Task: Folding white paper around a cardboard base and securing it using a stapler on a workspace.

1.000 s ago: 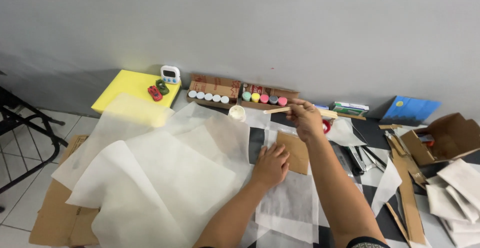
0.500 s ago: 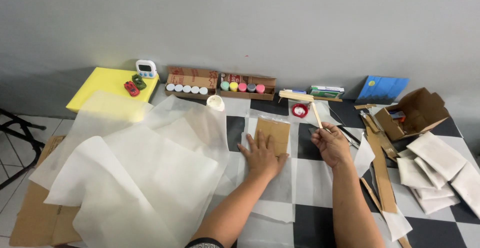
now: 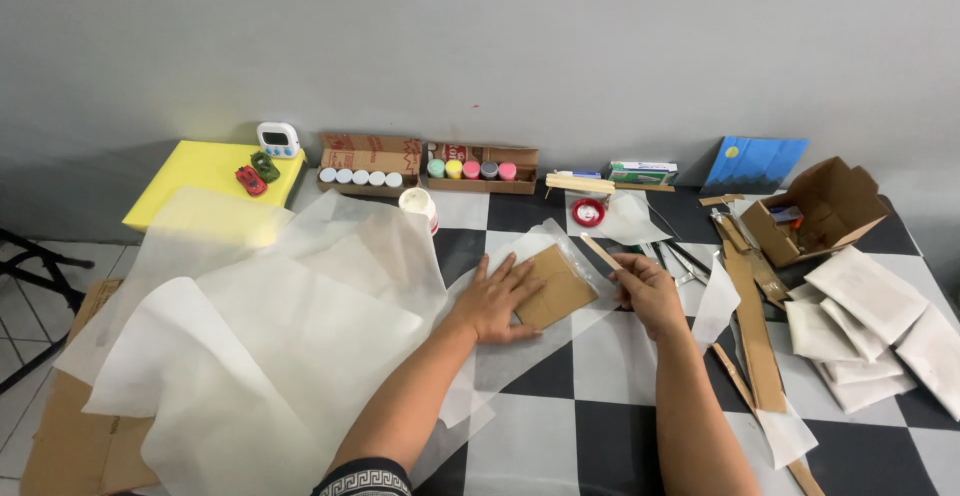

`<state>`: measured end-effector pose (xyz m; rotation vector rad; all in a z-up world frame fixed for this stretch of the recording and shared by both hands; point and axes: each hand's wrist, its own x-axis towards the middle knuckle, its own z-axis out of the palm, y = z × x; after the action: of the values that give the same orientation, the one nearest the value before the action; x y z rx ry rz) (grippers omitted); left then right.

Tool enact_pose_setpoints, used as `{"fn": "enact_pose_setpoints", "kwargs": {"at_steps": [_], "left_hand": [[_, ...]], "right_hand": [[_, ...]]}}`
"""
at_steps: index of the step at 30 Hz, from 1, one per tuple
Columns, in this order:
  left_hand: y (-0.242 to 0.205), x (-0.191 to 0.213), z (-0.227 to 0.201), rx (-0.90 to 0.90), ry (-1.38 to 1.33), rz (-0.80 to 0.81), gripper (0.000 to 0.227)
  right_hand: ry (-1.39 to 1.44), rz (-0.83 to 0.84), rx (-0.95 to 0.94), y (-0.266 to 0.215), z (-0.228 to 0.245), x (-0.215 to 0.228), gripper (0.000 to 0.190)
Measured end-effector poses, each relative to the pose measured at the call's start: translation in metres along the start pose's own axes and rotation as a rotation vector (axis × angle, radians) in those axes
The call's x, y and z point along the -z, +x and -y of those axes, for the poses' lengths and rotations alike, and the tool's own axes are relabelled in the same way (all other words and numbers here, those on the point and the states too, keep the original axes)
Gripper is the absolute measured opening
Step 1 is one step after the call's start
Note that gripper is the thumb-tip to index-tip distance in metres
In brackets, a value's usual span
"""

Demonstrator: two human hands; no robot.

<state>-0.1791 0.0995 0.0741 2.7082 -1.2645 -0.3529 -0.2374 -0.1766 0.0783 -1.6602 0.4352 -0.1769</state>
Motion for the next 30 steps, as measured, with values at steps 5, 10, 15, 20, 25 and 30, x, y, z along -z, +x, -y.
{"fn": "enact_pose_setpoints", "kwargs": {"at_steps": [5,10,15,20,25,30], "left_hand": [[-0.003,-0.013,0.004,0.085,-0.027,-0.169,0.076],[-0.022,-0.003,-0.019,0.209,-0.139,-0.285,0.076],[-0.029,-0.009,-0.028,0.285,-0.24,-0.243,0.072],[-0.034,0.0,-0.032,0.284,-0.244,-0.236,0.069],[-0.036,0.004,-0.034,0.294,-0.251,-0.222,0.071],[-0.038,0.011,-0.038,0.323,-0.284,-0.231,0.07]], "right_hand": [[0.051,-0.083,0.017,-0.003,0.01,-0.002,0.027],[0.068,-0.168,0.066,0.0,0.004,-0.004,0.027],[0.039,-0.194,0.127,-0.006,0.01,-0.017,0.024],[-0.136,-0.046,0.041,0.015,0.009,-0.021,0.022],[-0.425,0.09,-0.024,0.045,0.002,-0.024,0.016],[-0.33,0.189,-0.053,0.015,0.057,-0.044,0.014]]}}
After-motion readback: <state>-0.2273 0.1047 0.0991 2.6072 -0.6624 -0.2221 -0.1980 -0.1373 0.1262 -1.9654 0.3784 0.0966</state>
